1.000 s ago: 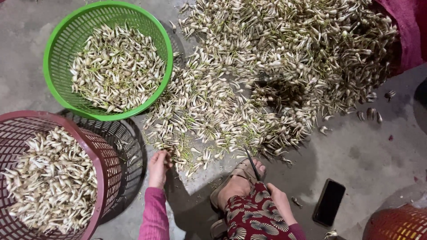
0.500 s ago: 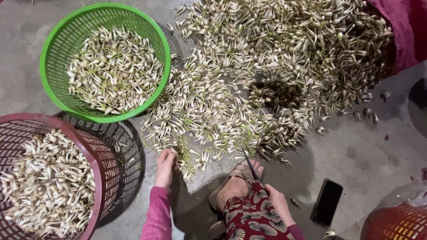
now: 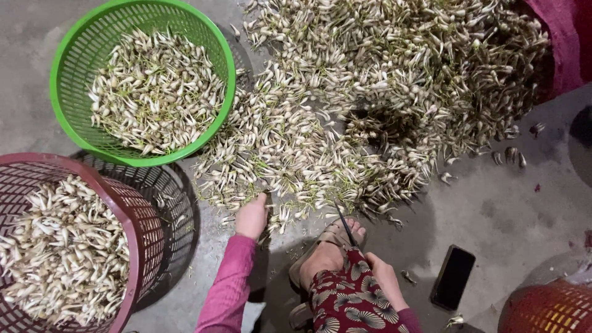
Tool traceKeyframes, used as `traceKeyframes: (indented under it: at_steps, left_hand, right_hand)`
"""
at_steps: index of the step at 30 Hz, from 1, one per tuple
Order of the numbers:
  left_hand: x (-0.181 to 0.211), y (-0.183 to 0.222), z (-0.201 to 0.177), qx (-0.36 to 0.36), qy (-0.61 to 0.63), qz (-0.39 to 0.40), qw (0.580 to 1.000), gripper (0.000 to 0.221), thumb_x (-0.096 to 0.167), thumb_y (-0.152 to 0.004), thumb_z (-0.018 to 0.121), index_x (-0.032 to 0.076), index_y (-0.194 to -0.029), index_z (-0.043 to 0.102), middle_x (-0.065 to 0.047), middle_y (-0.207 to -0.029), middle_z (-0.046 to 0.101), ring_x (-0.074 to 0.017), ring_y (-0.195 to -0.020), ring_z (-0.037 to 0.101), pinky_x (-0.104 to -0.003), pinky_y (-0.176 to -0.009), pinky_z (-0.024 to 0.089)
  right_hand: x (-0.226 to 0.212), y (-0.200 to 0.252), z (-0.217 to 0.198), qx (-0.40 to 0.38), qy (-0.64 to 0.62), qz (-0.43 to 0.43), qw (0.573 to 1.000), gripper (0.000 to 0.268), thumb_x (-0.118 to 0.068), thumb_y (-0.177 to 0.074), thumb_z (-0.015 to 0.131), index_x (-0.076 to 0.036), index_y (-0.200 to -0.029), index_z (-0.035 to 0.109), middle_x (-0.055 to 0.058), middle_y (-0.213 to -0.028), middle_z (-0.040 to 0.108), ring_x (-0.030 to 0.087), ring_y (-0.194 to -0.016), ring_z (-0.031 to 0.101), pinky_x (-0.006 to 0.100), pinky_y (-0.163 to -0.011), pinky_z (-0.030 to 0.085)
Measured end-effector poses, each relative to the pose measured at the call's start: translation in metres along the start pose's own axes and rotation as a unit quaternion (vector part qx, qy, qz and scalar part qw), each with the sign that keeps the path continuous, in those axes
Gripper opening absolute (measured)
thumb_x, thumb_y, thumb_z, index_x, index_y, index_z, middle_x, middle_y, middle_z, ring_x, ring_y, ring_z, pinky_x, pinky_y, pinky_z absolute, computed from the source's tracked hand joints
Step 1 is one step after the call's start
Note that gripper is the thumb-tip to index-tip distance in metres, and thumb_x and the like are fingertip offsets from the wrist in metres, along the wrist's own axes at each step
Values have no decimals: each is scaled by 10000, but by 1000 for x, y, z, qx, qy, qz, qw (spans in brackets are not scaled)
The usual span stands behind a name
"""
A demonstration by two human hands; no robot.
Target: Trimming the ends of flower buds with scissors and sorting them into baskets
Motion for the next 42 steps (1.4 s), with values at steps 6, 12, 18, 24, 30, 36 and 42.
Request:
traceKeyframes:
  at_steps: [6,12,18,24,30,36,42]
  left_hand:
    - [33,62,-155,55,208,-168,962,221,198,-1025,505,53,-1185,553,-86,-874,641,-177,-624,613,-296,-567,579]
    - [-38,144,-240,420,-173,-240,858,273,98,-1028,783,-1,-1121,545,-247,-1148,418,-419,-1066,408,-609,-946,405]
    - [-3,101,-101,135,45,-139,980,209,85,-899,603,63,-1071,719,-134,-874,692,-279,-736,670,-385,-662,565]
    - [-11,86,47,55,-17,-16,998,391,133,-698,790,105,-1025,577,-163,-990,637,-393,-878,720,-454,-786,618]
    - [-18,84,32,84,282,-102,950,253,125,-793,647,118,-1040,596,-195,-966,708,-441,-981,690,-529,-853,544]
    - [9,52,39,72,146,-3,987,313,136,-828,669,179,-1120,562,-142,-1029,644,-387,-1005,677,-475,-851,572]
    - [11,38,60,60,110,-7,992,302,158,-849,680,164,-1121,549,-122,-1043,571,-375,-998,671,-449,-830,592]
  right_hand:
    - [25,2,0,9,0,13,1000,329,-187,-848,667,-196,-1177,650,-44,-1089,794,158,-905,725,305,-804,510]
    - [85,-18,17,27,-3,42,999,346,-229,-825,707,-180,-1167,681,-19,-1052,786,173,-921,693,298,-827,501]
    - [178,-28,56,12,0,38,999,378,-139,-795,741,-197,-1164,686,-43,-1057,787,145,-940,686,284,-846,486]
    - [215,-14,55,34,-16,45,998,355,-171,-815,718,-201,-1166,678,-38,-1055,777,147,-946,676,286,-852,485]
    - [204,-11,53,33,-26,37,998,335,-202,-835,695,-206,-1168,670,-33,-1053,767,150,-952,667,289,-859,484]
    - [175,-17,46,35,-39,24,998,317,-234,-854,671,-211,-1171,662,-27,-1050,756,153,-958,657,291,-865,483]
    - [164,-39,54,40,-59,18,997,303,-265,-874,648,-215,-1173,654,-22,-1048,746,156,-964,648,294,-871,482]
Point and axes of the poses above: each hand's wrist, its own y-axis away from the middle knuckle, its own z-axis out of the palm, x = y × z, the point moved 1 cm from there along -y, towards the middle knuckle
